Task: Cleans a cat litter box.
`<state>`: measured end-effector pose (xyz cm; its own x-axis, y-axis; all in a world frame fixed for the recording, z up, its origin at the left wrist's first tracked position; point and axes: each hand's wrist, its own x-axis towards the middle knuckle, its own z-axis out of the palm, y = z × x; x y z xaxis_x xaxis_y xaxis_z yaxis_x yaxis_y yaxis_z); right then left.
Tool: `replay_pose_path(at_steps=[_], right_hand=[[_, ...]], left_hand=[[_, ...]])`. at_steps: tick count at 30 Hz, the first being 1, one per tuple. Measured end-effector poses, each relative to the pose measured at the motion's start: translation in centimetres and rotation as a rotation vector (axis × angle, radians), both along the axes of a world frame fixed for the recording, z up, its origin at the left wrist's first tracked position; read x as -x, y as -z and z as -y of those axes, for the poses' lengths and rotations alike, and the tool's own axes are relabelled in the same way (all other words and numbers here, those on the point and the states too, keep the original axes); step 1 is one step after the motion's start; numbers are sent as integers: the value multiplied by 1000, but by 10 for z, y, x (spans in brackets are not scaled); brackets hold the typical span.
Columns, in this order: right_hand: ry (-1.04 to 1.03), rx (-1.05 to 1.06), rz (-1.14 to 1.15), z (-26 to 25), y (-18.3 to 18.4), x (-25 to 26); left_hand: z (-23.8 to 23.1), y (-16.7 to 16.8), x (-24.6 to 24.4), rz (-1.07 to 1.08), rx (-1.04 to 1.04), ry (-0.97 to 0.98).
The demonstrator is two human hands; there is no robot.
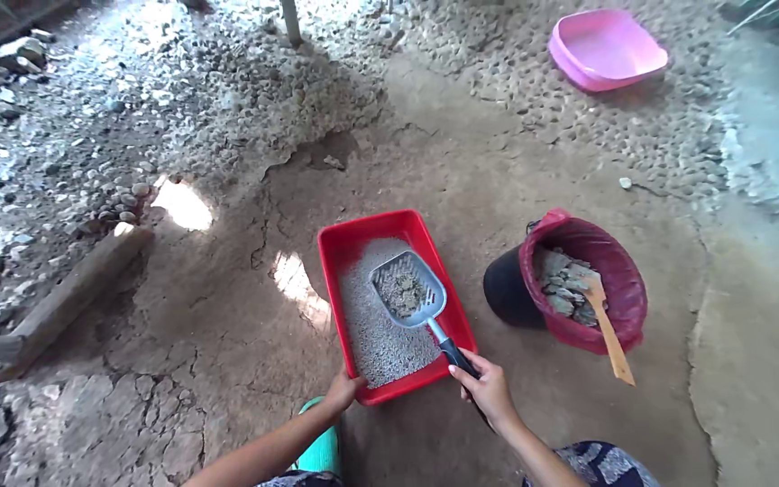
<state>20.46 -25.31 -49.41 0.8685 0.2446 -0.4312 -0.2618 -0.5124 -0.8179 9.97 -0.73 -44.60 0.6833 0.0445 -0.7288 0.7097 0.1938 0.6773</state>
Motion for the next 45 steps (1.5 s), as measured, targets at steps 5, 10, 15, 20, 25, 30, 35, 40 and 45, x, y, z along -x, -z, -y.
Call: replay_pose_path(at_steps=[5,10,15,20,25,30,35,40,45], right_hand=[[-59,29,-69,5,-5,-2],[85,-139,-199,17,-52,-23],[201,-236,-52,53,-123,-61],[315,-180,241,113,-163,-92],[221,680,601,148,-156,-95],[58,1204,584,157,-115,-104],[-50,1237,275,146,-94,-120],[-89,1080,394,117,-124,-124],[-272,462,251,4,-20,-100]], left_hand=[[7,-31,-18,-245,-40,28],[-6,122,23,242,102,-84],[-27,44,-20,0,157,-142],[-37,20,-30,5,228,-130],[0,118,9,51,219,-72],[-10,169,18,15,200,-106],[-45,167,-28,4,82,-286],[-55,168,-50,-10,-39,-286],[-50,172,-37,108,-24,-324]])
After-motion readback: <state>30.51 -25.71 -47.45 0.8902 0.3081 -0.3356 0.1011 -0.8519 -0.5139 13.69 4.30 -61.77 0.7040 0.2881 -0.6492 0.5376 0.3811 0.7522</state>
